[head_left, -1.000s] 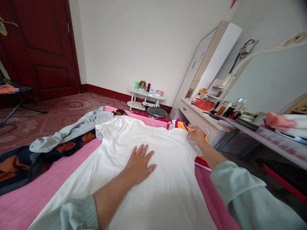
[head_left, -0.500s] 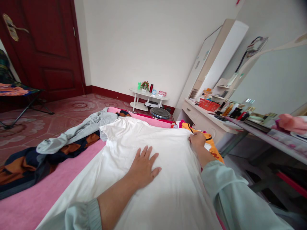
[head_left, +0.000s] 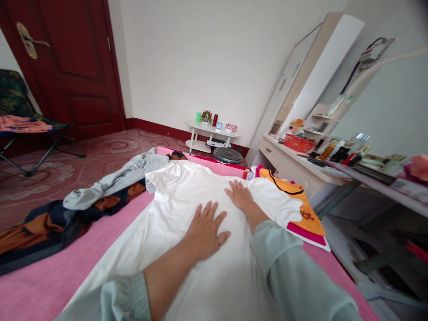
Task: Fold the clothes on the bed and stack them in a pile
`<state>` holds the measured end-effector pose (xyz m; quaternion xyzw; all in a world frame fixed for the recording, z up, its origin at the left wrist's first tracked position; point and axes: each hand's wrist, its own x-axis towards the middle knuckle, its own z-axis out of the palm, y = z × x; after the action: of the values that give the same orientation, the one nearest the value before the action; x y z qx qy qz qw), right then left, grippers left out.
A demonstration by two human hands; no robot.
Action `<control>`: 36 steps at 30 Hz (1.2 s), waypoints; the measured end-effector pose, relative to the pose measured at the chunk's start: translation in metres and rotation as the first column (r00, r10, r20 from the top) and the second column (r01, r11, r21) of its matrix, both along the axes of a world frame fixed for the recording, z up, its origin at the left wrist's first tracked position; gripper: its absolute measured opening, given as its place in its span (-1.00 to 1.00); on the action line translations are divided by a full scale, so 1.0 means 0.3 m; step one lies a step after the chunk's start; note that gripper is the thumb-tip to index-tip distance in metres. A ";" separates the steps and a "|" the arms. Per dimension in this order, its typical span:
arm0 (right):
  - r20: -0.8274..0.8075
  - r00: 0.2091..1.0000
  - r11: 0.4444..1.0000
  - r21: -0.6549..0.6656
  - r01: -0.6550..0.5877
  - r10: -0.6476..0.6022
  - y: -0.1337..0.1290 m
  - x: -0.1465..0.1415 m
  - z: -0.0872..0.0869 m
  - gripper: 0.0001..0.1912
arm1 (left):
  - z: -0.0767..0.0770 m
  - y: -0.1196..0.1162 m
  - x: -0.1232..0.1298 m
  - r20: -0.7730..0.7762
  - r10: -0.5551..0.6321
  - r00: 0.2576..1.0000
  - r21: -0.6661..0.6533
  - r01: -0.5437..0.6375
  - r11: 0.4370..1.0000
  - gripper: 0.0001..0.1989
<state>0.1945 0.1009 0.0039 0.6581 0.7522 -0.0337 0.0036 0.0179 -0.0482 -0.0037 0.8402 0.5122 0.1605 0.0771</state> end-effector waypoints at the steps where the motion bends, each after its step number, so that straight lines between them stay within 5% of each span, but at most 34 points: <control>1: 0.017 0.997 0.997 -0.005 0.077 -0.077 0.016 -0.015 -0.004 -0.33 | 0.001 0.000 -0.002 0.002 -0.004 1.000 -0.006 0.004 1.000 -0.36; 4: 0.014 0.987 0.987 0.006 0.161 -0.161 0.008 -0.054 -0.009 -0.30 | 0.000 0.003 -0.007 0.014 -0.013 1.000 -0.007 0.013 1.000 -0.35; 8: -0.015 1.000 0.985 0.173 -0.018 0.021 -0.091 -0.044 -0.028 -0.30 | -0.009 0.007 -0.011 0.037 -0.010 0.999 0.018 0.009 1.000 -0.33; 10: -0.017 0.996 0.986 0.145 -0.080 0.084 -0.128 -0.027 -0.028 -0.34 | -0.010 0.007 -0.012 0.040 -0.014 0.999 0.023 0.013 1.000 -0.31; 14: -0.015 0.999 1.000 -0.006 0.030 -0.030 -0.173 -0.049 0.011 -0.34 | -0.005 0.005 -0.016 0.021 -0.010 1.000 0.019 0.009 1.000 -0.32; 19: -0.052 0.990 0.966 0.231 -0.114 0.129 -0.314 -0.084 0.018 -0.41 | -0.014 0.016 -0.023 0.034 0.026 0.999 0.070 -0.028 0.997 -0.46; 26: -0.088 0.986 0.978 0.168 -0.126 0.142 -0.411 -0.028 -0.038 -0.42 | -0.027 0.026 -0.026 0.019 0.112 0.994 0.076 -0.113 0.991 -0.51; 31: -0.151 0.978 0.978 0.170 -0.120 0.146 -0.397 -0.023 -0.031 -0.43 | -0.016 0.100 -0.160 -0.033 0.245 0.969 0.027 -0.244 0.969 -0.33; 33: -0.187 0.971 0.980 0.160 -0.120 0.150 -0.395 -0.018 -0.030 -0.43 | -0.011 0.140 -0.238 -0.071 0.373 0.925 -0.012 -0.374 0.927 -0.34; 36: -0.224 0.962 0.980 0.153 -0.124 0.157 -0.395 -0.009 -0.031 -0.43 | -0.011 0.179 -0.320 -0.095 0.409 0.908 -0.022 -0.413 0.911 -0.40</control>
<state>0.1917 -0.0177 -0.0053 0.5928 0.7928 -0.0594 -0.1284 -0.0781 0.0055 -0.0070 0.7181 0.6837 0.1251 0.0365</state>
